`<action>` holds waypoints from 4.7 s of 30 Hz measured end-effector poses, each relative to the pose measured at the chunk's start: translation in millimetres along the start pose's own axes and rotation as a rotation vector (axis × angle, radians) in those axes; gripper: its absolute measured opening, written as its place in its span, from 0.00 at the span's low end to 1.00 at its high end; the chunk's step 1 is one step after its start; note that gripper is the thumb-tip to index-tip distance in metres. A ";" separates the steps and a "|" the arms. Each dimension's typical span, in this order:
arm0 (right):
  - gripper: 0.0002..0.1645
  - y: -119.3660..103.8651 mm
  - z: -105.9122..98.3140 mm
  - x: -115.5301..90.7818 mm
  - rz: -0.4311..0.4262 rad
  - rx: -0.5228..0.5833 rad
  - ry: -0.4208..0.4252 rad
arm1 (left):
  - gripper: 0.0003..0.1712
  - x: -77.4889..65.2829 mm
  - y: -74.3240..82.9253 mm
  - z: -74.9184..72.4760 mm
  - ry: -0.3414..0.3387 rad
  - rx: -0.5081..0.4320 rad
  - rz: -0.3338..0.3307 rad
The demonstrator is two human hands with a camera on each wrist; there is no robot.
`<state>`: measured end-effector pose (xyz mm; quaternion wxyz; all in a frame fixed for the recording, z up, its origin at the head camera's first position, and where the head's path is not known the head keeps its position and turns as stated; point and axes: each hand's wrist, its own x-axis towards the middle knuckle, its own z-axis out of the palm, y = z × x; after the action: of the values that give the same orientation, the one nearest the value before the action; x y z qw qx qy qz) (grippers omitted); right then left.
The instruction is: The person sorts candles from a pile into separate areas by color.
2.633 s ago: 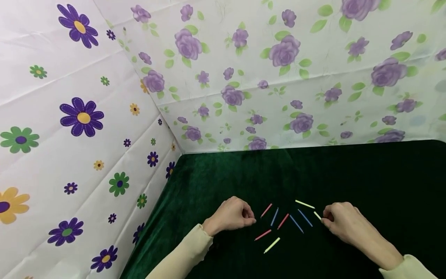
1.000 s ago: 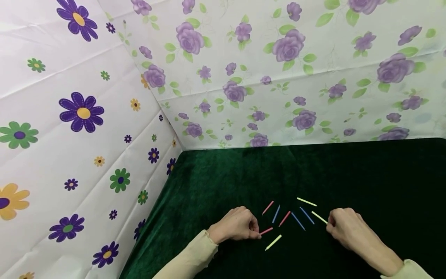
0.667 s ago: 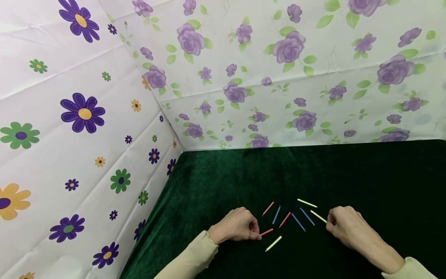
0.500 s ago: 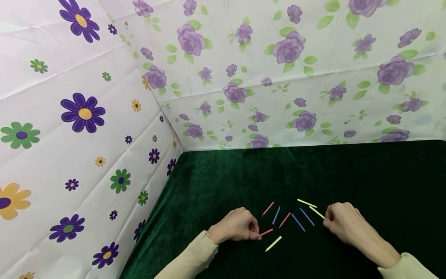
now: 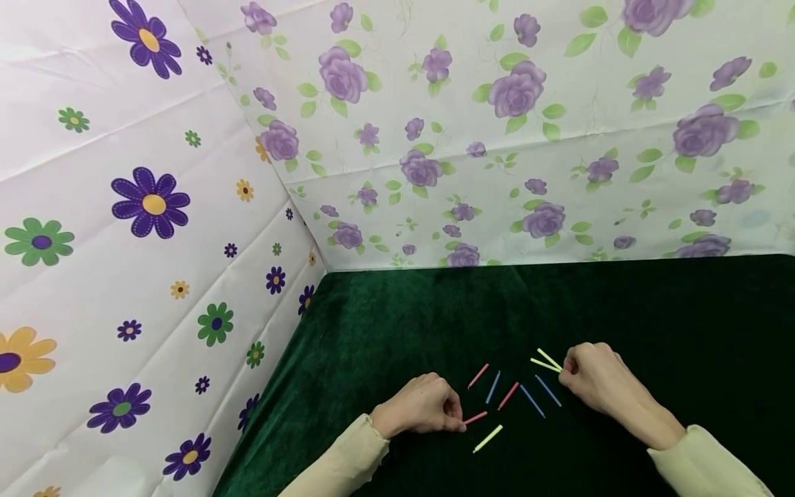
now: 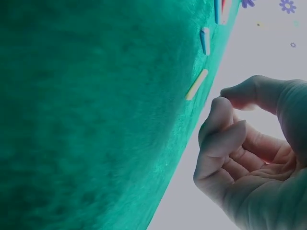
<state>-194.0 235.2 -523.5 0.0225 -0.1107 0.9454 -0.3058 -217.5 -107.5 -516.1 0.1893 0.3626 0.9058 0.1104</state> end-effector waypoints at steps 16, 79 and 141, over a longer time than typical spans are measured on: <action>0.08 -15.8 -2.1 43.0 -0.016 0.039 0.038 | 0.12 0.4 -1.3 -1.2 -0.005 -0.010 -0.004; 0.11 10.5 9.7 151.7 0.024 -0.012 0.028 | 0.11 2.0 -3.2 1.9 -0.018 -0.037 -0.019; 0.12 9.3 -13.4 74.1 -0.055 0.010 0.061 | 0.10 2.2 -3.4 1.6 -0.035 -0.091 -0.037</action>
<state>-269.5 233.7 -516.2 -0.0142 -0.1272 0.9406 -0.3144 -220.4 -108.3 -519.3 0.2233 0.3388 0.9029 0.1419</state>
